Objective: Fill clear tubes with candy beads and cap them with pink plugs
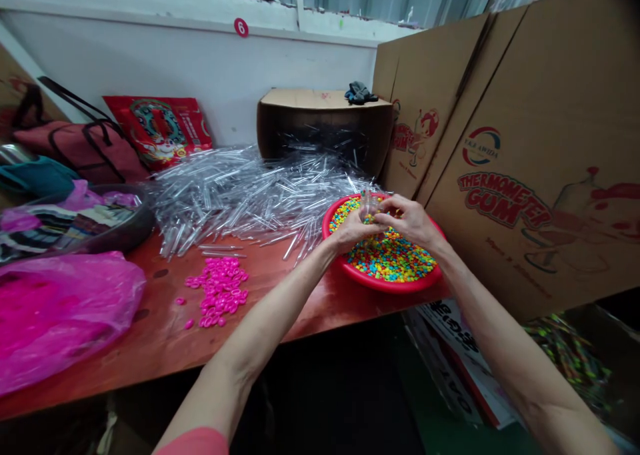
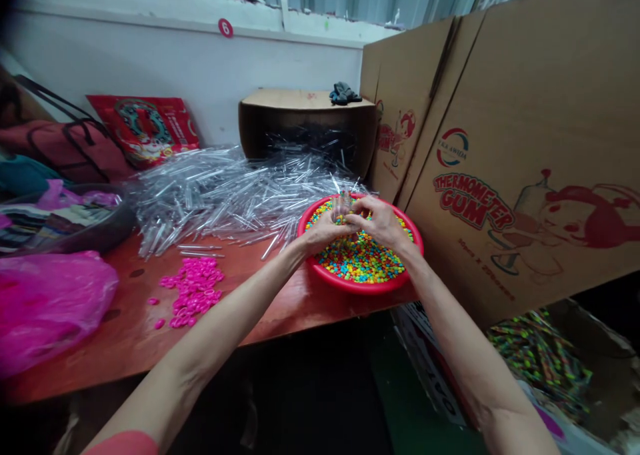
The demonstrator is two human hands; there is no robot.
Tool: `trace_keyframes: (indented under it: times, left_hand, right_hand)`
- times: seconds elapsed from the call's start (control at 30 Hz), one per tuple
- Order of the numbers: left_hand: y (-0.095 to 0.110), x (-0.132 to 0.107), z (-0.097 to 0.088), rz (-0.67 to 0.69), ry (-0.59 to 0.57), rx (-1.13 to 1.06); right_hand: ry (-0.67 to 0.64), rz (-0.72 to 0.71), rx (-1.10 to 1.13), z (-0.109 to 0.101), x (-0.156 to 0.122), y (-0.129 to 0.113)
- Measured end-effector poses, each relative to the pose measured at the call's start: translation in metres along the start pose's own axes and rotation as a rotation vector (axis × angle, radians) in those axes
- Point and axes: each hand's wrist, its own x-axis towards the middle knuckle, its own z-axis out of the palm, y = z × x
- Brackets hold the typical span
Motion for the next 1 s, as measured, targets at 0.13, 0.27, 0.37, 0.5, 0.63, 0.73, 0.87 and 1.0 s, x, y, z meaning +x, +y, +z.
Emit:
trace_keyframes:
  times: [0.13,0.27,0.37,0.5,0.63,0.73,0.87,1.0]
  left_hand:
    - [-0.005,0.003,-0.003,-0.006,0.138,-0.027]
    - [-0.007,0.005,-0.007,0.010,0.274,-0.006]
    - [-0.008,0.005,-0.009,-0.005,0.208,0.005]
    - [-0.009,0.004,-0.009,-0.017,0.115,0.011]
    - [-0.008,0.003,-0.007,-0.047,0.093,0.025]
    - [-0.006,0.002,-0.003,-0.041,0.084,0.108]
    - [-0.004,0.003,0.001,0.017,0.045,0.277]
    - [0.002,0.009,-0.003,0.071,0.005,0.538]
  right_hand:
    - [0.104,0.083,0.143,-0.007,0.012,-0.006]
    - [0.343,0.063,0.063,-0.028,0.036,0.007]
    - [0.223,0.051,-0.115,-0.020,0.045,0.025]
    - [-0.023,0.054,-0.388,0.004,0.037,0.047]
    - [0.072,0.003,-0.408,0.000,0.021,0.040]
    - [0.149,0.015,-0.243,-0.012,0.007,0.013]
    - [0.122,0.043,-0.032,-0.014,-0.011,-0.022]
    - [0.247,0.107,0.028,-0.011,-0.026,-0.018]
